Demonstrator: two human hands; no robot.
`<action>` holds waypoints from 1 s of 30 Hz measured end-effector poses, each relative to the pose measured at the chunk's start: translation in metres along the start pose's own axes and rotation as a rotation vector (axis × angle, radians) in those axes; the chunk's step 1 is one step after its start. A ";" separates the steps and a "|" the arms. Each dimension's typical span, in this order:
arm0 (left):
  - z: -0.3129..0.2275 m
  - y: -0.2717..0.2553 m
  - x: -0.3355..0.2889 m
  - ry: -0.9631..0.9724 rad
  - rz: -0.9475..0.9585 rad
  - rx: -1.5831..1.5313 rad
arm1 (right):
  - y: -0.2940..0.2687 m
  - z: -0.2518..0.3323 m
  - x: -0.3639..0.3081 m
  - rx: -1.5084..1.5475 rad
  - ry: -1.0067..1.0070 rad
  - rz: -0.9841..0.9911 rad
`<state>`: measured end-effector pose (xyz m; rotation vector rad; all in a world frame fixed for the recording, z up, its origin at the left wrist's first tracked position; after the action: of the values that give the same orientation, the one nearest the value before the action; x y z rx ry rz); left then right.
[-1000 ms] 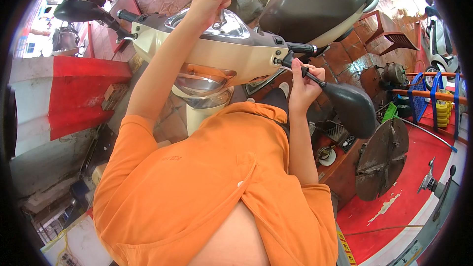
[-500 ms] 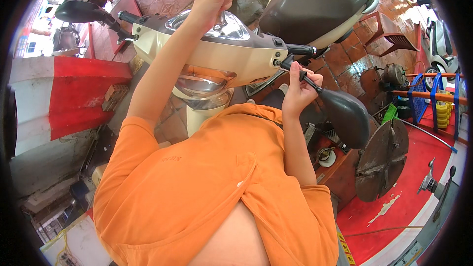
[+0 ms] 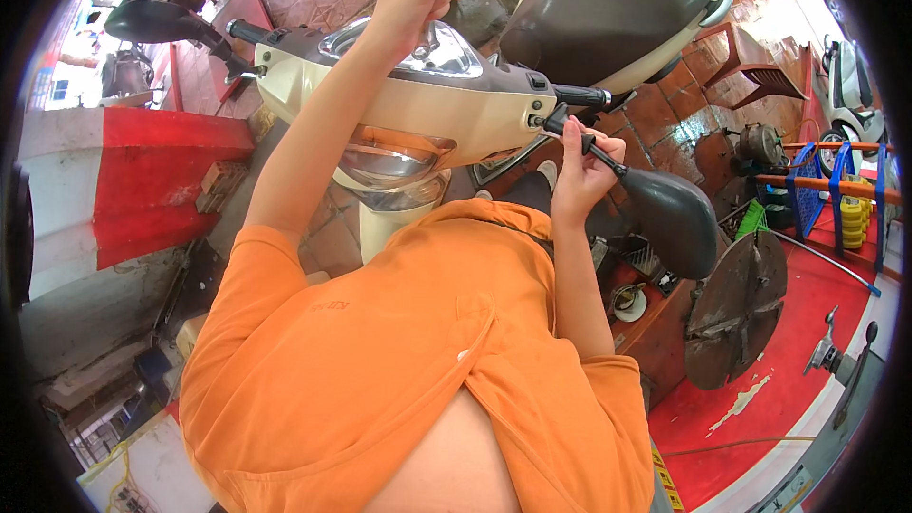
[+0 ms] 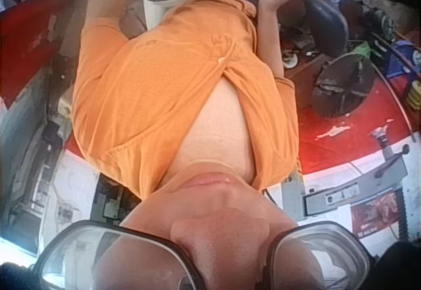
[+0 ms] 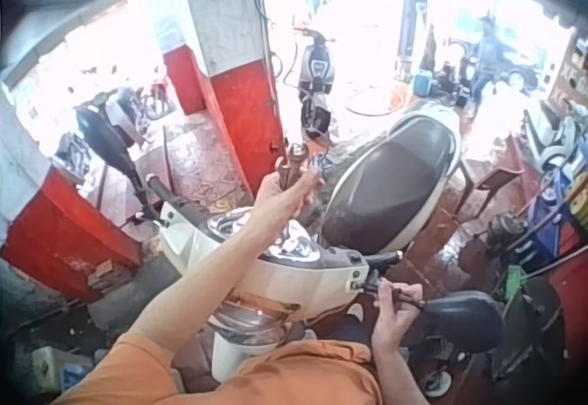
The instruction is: The person installs a rearview mirror onto a scooter using a wrench. They position the mirror stem into the mounting hole, tighten the nut by hand and then with the tool, and adjust the mirror angle.
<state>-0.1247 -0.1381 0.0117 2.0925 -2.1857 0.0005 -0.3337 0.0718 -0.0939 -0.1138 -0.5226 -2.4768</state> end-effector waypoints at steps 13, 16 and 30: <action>0.000 0.008 -0.002 -0.017 0.123 0.017 | 0.066 0.008 0.047 -0.078 0.349 0.941; -0.006 0.007 -0.004 -0.006 0.104 -0.043 | 0.069 0.009 0.038 -0.196 0.408 0.902; -0.006 0.012 -0.008 0.045 0.113 0.019 | 0.072 0.003 0.025 0.085 0.303 0.120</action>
<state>-0.1358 -0.1289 0.0183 1.9556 -2.2823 0.0773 -0.3129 0.0057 -0.0617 0.2527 -0.4739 -2.2952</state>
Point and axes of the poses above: each hand's wrist, its own x-axis towards the middle knuckle, its own y-axis out of the palm, z = x × y, the point moved 9 cm from there along x, towards the middle knuckle, and after that the axes turned 15 degrees about -z, right-handed, at the moved point
